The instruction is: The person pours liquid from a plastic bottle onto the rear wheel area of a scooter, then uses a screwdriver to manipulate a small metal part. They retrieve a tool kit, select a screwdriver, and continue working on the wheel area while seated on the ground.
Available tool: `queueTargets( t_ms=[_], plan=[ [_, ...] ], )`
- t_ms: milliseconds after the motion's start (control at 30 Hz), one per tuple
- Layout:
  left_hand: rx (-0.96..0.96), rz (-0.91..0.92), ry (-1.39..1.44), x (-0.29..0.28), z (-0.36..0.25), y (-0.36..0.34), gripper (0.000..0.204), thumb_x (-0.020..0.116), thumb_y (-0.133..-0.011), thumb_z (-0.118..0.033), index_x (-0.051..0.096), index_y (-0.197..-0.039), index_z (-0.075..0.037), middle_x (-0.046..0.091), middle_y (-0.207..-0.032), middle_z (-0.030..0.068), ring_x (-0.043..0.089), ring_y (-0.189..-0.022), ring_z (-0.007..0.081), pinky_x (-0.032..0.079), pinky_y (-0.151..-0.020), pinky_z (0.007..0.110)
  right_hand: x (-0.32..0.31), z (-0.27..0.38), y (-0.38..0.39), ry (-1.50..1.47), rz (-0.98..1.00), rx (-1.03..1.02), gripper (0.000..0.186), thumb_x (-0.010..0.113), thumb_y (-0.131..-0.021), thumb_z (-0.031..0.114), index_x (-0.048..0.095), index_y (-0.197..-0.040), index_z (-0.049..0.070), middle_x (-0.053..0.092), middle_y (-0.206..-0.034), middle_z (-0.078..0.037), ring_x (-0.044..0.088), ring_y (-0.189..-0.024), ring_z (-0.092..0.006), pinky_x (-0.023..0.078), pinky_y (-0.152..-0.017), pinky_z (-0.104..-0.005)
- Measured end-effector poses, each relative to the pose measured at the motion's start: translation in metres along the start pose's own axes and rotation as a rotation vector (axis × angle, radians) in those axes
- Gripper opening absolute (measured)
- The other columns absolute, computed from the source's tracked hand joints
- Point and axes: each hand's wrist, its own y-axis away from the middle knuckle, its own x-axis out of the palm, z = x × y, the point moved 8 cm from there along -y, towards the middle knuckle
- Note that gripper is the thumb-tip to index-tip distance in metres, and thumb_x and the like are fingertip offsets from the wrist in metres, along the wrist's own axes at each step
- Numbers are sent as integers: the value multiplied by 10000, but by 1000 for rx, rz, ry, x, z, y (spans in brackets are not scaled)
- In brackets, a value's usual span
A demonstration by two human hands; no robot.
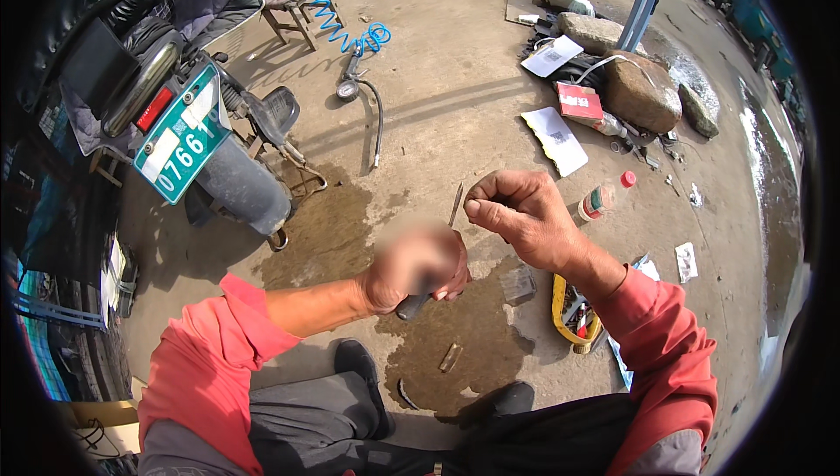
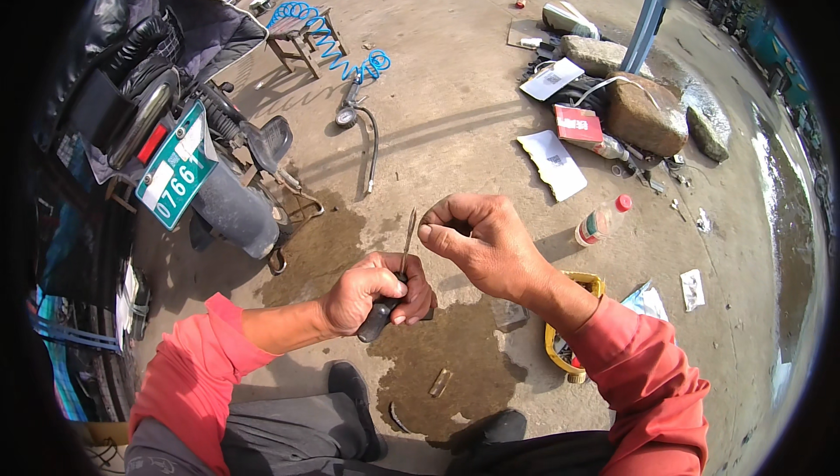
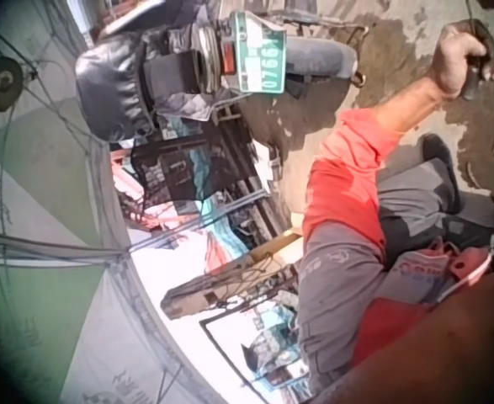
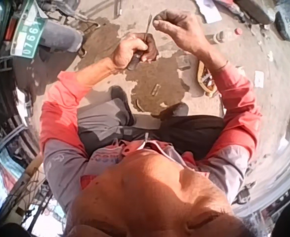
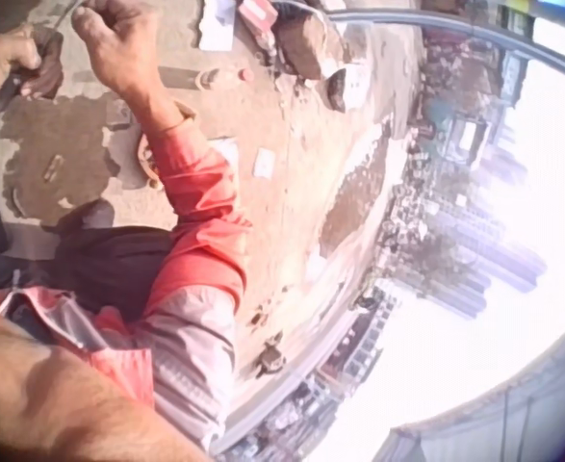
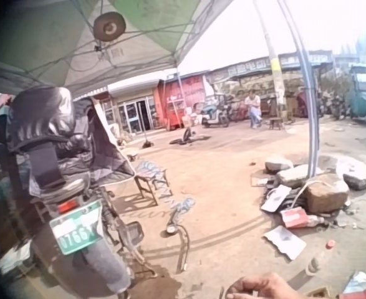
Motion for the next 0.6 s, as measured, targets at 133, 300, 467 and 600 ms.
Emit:
queueTargets(
  t_ms=[133,300,467,600],
  plan=[
    [8,8,-28,2,1,-2,137,443,-745,-125,510,-758,-6,504,-589,90,488,-643,211,421,-667,338,-2,5,2,37,-36,-66,166,660,-896,141,660,-871,-23,621,-739,-8,515,-720,-64,458,-639,-266],
    [2,16,-57,5,0,-2,133,436,-750,-121,507,-756,-8,501,-587,88,487,-639,209,419,-662,333,-3,4,3,19,-47,-50,191,655,-913,154,656,-865,-31,631,-753,-6,525,-727,-65,465,-650,-269],
    [16,25,-53,4,3,-2,140,436,-755,-129,505,-759,-7,503,-589,87,486,-636,206,419,-664,336,0,4,8,-78,-33,-39,196,716,-897,147,682,-887,-46,680,-801,-22,575,-773,-64,500,-700,-276],
    [26,21,-78,6,2,-2,145,437,-756,-134,507,-754,-7,507,-592,87,489,-638,202,422,-670,339,-6,5,10,-67,-85,-56,221,760,-857,137,711,-958,-52,716,-832,-56,608,-797,-75,515,-729,-274]
  ],
)
